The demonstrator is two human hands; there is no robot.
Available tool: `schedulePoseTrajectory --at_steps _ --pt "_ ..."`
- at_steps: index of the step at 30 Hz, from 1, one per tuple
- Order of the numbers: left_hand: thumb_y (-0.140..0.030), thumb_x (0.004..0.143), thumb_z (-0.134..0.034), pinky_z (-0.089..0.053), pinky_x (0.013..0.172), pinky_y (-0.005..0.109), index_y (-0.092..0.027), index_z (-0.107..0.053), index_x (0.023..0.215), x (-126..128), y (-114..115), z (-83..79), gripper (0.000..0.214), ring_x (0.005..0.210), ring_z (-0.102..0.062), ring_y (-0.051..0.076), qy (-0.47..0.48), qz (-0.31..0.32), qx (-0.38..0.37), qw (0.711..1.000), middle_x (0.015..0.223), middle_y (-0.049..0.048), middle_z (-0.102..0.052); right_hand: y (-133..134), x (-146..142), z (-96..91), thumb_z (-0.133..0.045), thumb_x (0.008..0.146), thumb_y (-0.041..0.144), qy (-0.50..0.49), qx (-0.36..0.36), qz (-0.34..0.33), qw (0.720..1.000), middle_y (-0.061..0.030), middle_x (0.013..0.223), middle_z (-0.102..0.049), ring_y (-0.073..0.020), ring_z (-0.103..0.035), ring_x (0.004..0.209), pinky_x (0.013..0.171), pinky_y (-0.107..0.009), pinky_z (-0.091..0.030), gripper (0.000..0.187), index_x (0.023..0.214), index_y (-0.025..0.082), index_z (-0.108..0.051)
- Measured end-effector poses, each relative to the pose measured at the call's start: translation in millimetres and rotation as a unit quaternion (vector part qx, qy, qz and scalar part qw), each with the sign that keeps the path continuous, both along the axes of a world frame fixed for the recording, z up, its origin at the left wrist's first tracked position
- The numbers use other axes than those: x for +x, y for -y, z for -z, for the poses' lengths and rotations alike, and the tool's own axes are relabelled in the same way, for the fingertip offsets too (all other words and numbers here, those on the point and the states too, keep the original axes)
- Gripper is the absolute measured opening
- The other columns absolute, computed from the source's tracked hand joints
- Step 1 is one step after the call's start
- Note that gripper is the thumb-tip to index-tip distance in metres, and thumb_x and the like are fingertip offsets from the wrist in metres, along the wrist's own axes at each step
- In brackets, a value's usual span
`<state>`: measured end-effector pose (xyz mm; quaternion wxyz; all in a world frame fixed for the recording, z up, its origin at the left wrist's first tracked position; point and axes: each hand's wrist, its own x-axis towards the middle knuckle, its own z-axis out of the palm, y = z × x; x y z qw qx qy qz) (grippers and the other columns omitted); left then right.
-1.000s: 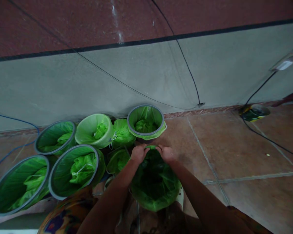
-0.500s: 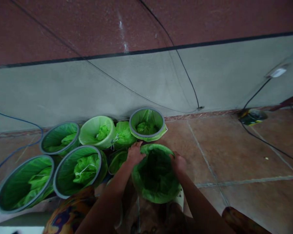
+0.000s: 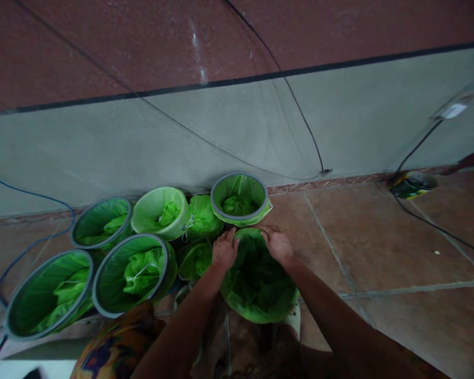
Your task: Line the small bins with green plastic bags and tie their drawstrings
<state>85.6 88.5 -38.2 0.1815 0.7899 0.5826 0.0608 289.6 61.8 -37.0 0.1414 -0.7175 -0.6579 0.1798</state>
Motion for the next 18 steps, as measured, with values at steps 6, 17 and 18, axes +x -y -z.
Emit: schedulePoseTrajectory --at_steps 6,17,18 --pt "-0.021 0.096 -0.038 -0.047 0.094 0.033 -0.017 -0.049 0.131 7 -5 20.1 0.038 0.107 -0.063 0.022 -0.071 0.037 -0.082 0.993 0.117 0.0128 -0.065 -13 0 25.5 -0.038 0.098 0.030 0.027 -0.120 -0.010 0.992 -0.0098 0.108 -0.072 -0.0202 -0.066 0.097 0.084 -0.027 -0.045 0.038 0.129 0.023 -0.060" --pt "-0.033 0.082 -0.062 -0.036 0.111 0.037 -0.005 -0.037 0.143 -19 11 3.3 0.071 0.133 -0.046 0.028 0.114 -0.150 -0.060 0.980 0.141 0.0214 -0.050 6 -4 7.8 -0.045 0.091 0.017 0.047 -0.007 0.044 0.998 -0.0147 0.128 -0.061 -0.0245 -0.056 0.116 0.099 -0.033 -0.040 0.042 0.131 0.014 -0.055" --pt "-0.037 0.083 -0.061 -0.037 0.110 0.037 -0.004 -0.038 0.142 -25 19 4.1 0.072 0.133 -0.046 0.028 0.136 -0.200 -0.065 0.968 0.141 0.0226 -0.050 13 -9 4.4 -0.044 0.091 0.017 0.050 0.026 0.049 0.997 -0.0151 0.130 -0.059 -0.0252 -0.053 0.120 0.103 -0.034 -0.038 0.043 0.132 0.013 -0.054"
